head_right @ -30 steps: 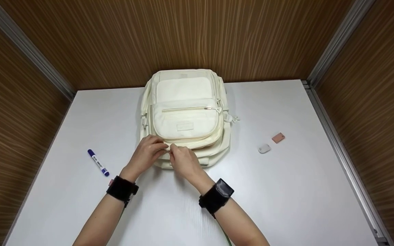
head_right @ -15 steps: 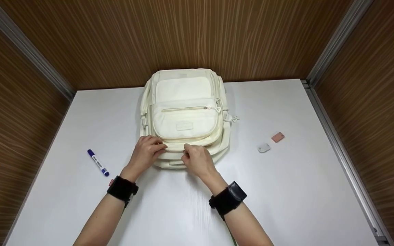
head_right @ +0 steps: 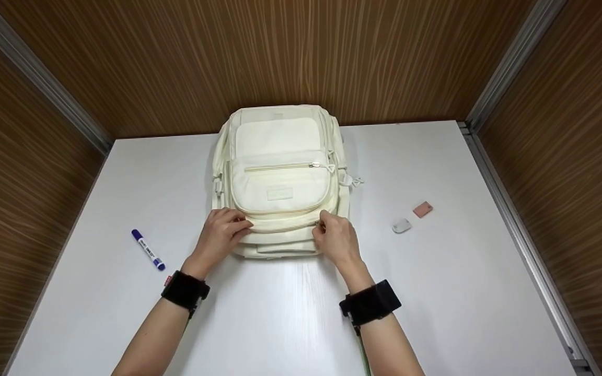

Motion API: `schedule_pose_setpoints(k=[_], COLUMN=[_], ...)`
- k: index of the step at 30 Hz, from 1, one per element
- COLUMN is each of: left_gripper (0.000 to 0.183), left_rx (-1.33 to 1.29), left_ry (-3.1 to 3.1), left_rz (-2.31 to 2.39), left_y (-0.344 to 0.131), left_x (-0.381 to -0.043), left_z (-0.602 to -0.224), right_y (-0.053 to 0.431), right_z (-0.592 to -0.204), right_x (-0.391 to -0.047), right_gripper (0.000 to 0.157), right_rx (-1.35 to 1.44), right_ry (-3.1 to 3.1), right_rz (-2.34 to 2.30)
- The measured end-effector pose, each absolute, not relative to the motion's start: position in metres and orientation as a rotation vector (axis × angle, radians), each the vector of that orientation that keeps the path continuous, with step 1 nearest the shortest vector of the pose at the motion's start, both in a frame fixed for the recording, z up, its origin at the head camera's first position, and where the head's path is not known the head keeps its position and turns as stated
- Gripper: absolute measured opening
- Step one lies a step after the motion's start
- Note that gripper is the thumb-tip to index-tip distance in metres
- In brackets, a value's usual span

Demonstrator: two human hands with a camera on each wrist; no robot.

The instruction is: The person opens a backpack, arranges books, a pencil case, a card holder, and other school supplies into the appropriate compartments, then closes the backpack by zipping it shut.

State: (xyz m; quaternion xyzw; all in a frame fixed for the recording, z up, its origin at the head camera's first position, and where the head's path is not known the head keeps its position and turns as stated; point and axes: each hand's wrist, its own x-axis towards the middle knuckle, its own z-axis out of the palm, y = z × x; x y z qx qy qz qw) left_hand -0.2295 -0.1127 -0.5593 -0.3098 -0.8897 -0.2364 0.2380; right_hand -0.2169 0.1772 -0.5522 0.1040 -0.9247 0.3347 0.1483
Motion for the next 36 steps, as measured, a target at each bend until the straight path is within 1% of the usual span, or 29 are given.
schedule_pose_setpoints(k=[5,8,11,18,22,28,36], left_gripper=[0.006,0.005,0.009,0.015,0.018,0.011,0.008], left_rx=[-0.837,-0.84,-0.861,-0.954,-1.009,-0.967,-0.932], left_ry=[-2.483,-2.515,-2.523,-2.463,-2.441,-2.43,-2.458], left_rz=[-0.631,-0.633,-0.632,-0.596,-0.466,-0.233,-0.172], left_y=[-0.112,-0.11,-0.106,-0.078,-0.056,-0.034,-0.031], left_x=[-0.227,-0.225,-0.224,-0.221,-0.221,-0.225,-0.225], left_z=[-0.559,-0.558,-0.557,-0.554,-0.554,-0.555,-0.556], right_y=[0.183,0.183,0.183,0.171,0.161,0.154,0.16], right_z=[-0.551,-0.548,-0.545,-0.54,-0.538,-0.539,-0.542], right_x=[-0.219,-0.219,-0.217,-0.213,-0.21,-0.206,-0.205], right_gripper=[0.003,0.007,0.009,0.009,0.008,0.005,0.004], right_rx=[0.158,0.081,0.049,0.107,0.161,0.186,0.218], right_ry=[-2.771,-2.833,-2.871,-2.874,-2.838,-2.798,-2.76], right_rz=[1.036,1.097,1.126,1.207,1.229,1.257,1.173])
